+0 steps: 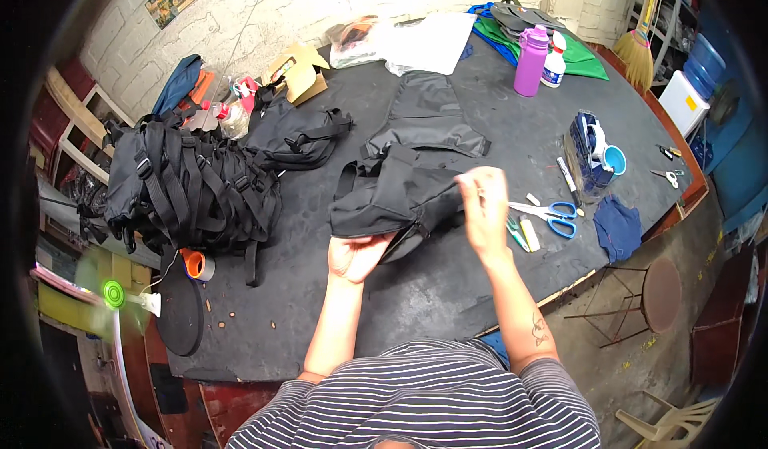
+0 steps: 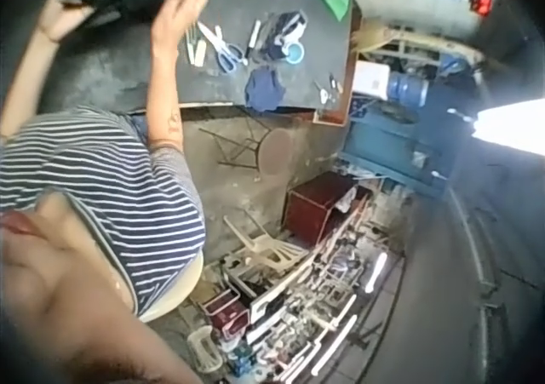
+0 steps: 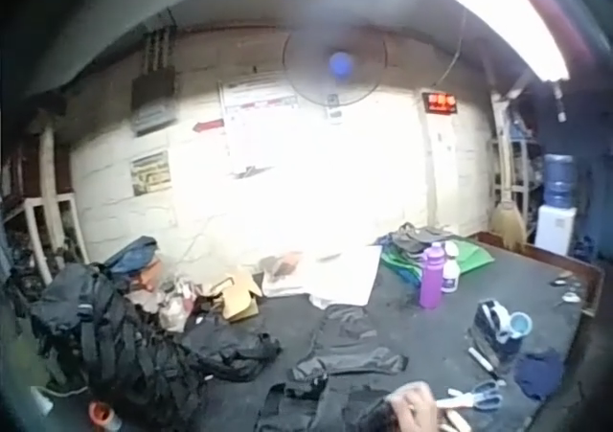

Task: Cleaning and inspecting a black fabric bag using a brush and scissors.

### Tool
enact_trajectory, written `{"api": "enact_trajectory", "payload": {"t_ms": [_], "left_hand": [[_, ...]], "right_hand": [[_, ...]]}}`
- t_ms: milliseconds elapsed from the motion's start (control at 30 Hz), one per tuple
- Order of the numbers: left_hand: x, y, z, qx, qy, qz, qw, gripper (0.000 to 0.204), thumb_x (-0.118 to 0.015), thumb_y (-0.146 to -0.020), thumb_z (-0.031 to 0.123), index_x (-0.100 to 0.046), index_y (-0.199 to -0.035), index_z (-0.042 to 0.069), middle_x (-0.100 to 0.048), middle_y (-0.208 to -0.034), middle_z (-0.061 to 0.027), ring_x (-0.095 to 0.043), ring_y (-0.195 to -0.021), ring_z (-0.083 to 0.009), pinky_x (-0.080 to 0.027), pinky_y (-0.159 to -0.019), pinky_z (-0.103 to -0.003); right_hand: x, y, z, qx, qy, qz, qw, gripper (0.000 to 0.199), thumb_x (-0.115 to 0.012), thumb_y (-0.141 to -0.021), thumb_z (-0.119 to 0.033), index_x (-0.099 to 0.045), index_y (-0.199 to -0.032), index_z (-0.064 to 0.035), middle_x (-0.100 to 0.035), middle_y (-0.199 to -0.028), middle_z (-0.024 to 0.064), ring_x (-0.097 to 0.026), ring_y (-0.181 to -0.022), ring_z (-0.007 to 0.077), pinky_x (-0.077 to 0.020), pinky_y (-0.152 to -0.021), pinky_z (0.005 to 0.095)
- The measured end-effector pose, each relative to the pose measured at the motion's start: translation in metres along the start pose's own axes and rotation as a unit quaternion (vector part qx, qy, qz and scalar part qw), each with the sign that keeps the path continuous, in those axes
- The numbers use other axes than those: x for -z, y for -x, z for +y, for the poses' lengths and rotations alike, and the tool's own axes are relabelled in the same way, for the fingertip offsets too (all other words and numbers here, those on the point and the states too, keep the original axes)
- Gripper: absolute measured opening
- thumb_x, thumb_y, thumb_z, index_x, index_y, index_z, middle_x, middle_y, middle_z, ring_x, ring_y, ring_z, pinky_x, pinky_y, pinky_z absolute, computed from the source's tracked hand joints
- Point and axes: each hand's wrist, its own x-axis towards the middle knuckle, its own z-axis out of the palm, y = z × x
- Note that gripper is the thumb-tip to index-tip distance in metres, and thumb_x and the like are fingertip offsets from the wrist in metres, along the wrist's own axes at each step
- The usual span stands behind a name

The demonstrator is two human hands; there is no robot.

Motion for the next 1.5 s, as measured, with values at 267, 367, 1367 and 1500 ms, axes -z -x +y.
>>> {"api": "enact_trajectory", "payload": {"t_ms": [267,367,1367,1500], "left_hand": [[-0.032,-0.006,0.01,-0.002,-0.161,-0.097,0.982,0.058,-0.055,-0.075,0.006,-0.043,-0.132,0.006,-0.046,-0.134,-0.0089,-0.039,-0.127,-0.0233,-0.025,-0.109,-0.049],[-0.036,-0.007,0.014,-0.029,-0.079,-0.092,0.992,0.048,-0.056,-0.084,0.014,-0.045,-0.13,0.005,-0.047,-0.134,-0.0093,-0.037,-0.129,-0.023,-0.024,-0.109,-0.051],[-0.062,-0.053,0.072,-0.224,-0.541,0.124,0.801,0.057,-0.07,-0.075,-0.003,-0.045,-0.126,-0.001,-0.06,-0.109,-0.009,-0.057,-0.097,-0.0149,-0.042,-0.09,-0.027],[-0.06,-0.058,0.07,-0.249,-0.509,0.166,0.807,0.042,-0.071,-0.076,0.0,-0.056,-0.115,-0.002,-0.062,-0.103,-0.0071,-0.058,-0.094,-0.0143,-0.043,-0.088,-0.027]], "right_hand": [[-0.041,-0.064,-0.044,-0.216,-0.575,-0.216,0.759,0.055,-0.027,-0.1,-0.04,-0.05,-0.124,0.0033,-0.059,-0.117,0.0132,-0.054,-0.109,0.021,-0.0386,-0.098,0.0351],[-0.043,-0.076,-0.056,-0.204,-0.524,-0.243,0.79,0.052,-0.031,-0.099,-0.038,-0.051,-0.124,0.0034,-0.06,-0.114,0.0132,-0.056,-0.105,0.0193,-0.0409,-0.095,0.0336],[0.107,-0.027,0.119,-0.222,0.453,-0.247,0.827,0.014,-0.065,-0.073,-0.018,-0.065,-0.079,-0.005,-0.066,-0.083,0.0178,-0.064,-0.079,0.0345,-0.0508,-0.071,0.0446],[0.094,0.012,0.112,-0.212,0.385,-0.234,0.867,0.015,-0.066,-0.074,-0.019,-0.063,-0.076,-0.0046,-0.063,-0.079,0.0184,-0.063,-0.077,0.0346,-0.0493,-0.068,0.0433]]}}
